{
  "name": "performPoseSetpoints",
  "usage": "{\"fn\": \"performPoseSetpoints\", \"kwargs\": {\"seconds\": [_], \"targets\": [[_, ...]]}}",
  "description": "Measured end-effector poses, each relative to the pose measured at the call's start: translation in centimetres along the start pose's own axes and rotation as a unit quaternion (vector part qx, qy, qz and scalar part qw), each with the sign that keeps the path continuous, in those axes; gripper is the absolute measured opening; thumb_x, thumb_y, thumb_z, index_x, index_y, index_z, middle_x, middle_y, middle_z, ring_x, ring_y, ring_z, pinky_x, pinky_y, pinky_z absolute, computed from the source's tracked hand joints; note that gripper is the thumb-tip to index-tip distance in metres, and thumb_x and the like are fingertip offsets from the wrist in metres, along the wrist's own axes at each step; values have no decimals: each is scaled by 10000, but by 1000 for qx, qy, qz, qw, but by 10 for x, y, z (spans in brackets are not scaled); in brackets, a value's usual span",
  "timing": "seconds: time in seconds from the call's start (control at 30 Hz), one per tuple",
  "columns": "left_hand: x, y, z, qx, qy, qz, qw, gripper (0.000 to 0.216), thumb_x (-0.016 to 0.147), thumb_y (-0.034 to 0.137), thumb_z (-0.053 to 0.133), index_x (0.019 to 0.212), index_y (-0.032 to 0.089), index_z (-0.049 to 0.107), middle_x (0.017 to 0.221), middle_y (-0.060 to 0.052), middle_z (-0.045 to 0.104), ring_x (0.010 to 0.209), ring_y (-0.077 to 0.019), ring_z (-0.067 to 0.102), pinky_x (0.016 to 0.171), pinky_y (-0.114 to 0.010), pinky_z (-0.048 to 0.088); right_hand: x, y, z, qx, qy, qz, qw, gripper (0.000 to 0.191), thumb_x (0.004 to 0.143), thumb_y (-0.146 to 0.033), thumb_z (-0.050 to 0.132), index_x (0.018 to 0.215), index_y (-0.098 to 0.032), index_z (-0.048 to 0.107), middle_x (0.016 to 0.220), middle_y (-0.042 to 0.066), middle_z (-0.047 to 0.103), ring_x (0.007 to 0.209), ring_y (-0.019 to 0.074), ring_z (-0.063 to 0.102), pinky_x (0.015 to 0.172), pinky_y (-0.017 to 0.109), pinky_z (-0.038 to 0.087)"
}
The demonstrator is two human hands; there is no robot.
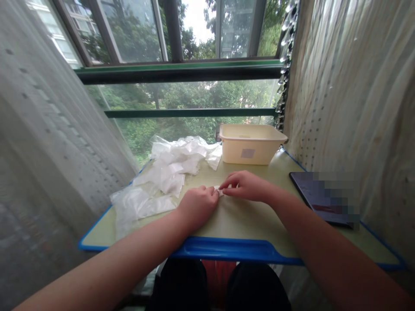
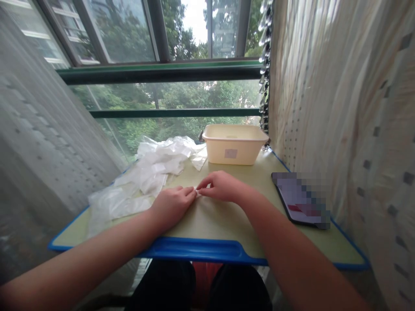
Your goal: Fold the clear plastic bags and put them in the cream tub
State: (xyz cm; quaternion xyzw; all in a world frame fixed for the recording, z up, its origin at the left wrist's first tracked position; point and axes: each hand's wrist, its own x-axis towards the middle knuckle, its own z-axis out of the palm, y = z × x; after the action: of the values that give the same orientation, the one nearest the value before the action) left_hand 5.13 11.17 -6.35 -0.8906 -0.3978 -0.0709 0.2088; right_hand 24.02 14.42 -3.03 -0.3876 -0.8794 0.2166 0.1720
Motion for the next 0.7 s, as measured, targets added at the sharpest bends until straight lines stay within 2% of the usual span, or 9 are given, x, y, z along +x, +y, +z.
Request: {"fn": "performPoseSetpoints", "kwargs": {"seconds": [0.1, 0.2, 0.33, 0.47, 0.7], "targets": [[1, 2, 0, 10, 5, -3, 1000, 224, 860, 166, 388, 983, 145, 574, 862, -85, 623, 696, -189, 570, 532, -274, 427, 2, -3, 4, -16, 55, -25, 998, 249, 751, -325, 571, 947, -225, 687, 899, 45, 629, 711, 136, 572, 656, 238, 426], [1, 1, 0, 6, 3, -3, 1000, 212, 850, 153, 405, 978, 148, 573, 862, -76, 626, 723, -201, 582, 540, -279, 434, 5, 1, 10, -40, 37, -45, 998, 227, 755, -274, 557, 933, -224, 688, 913, 40, 636, 742, 138, 579, 677, 236, 428], [1, 0, 2, -28, 18, -11, 999, 200, 853, 163, 404, 979, 153, 560, 856, -58, 635, 735, -198, 596, 573, -289, 444, 8, 8, 13, -66, 41, -36, 996, 247, 742, -215, 561, 961, -212, 676, 861, 31, 665, 727, 138, 589, 657, 226, 430], [0, -2, 4, -83, 31, -68, 994, 201, 862, 274, 412, 870, 159, 577, 771, -47, 645, 709, -194, 608, 595, -288, 442, 10, 10, 13, -114, 55, -41, 991, 177, 757, -193, 547, 844, -193, 702, 821, 38, 683, 741, 154, 602, 684, 237, 427], [-1, -9, 9, -148, 41, -88, 984, 227, 852, 341, 434, 917, 214, 610, 869, -33, 667, 786, -182, 617, 667, -266, 433, 11, 16, 17, -155, 81, -75, 982, 206, 816, -209, 506, 875, -219, 704, 959, 41, 675, 853, 171, 613, 739, 242, 419]]}}
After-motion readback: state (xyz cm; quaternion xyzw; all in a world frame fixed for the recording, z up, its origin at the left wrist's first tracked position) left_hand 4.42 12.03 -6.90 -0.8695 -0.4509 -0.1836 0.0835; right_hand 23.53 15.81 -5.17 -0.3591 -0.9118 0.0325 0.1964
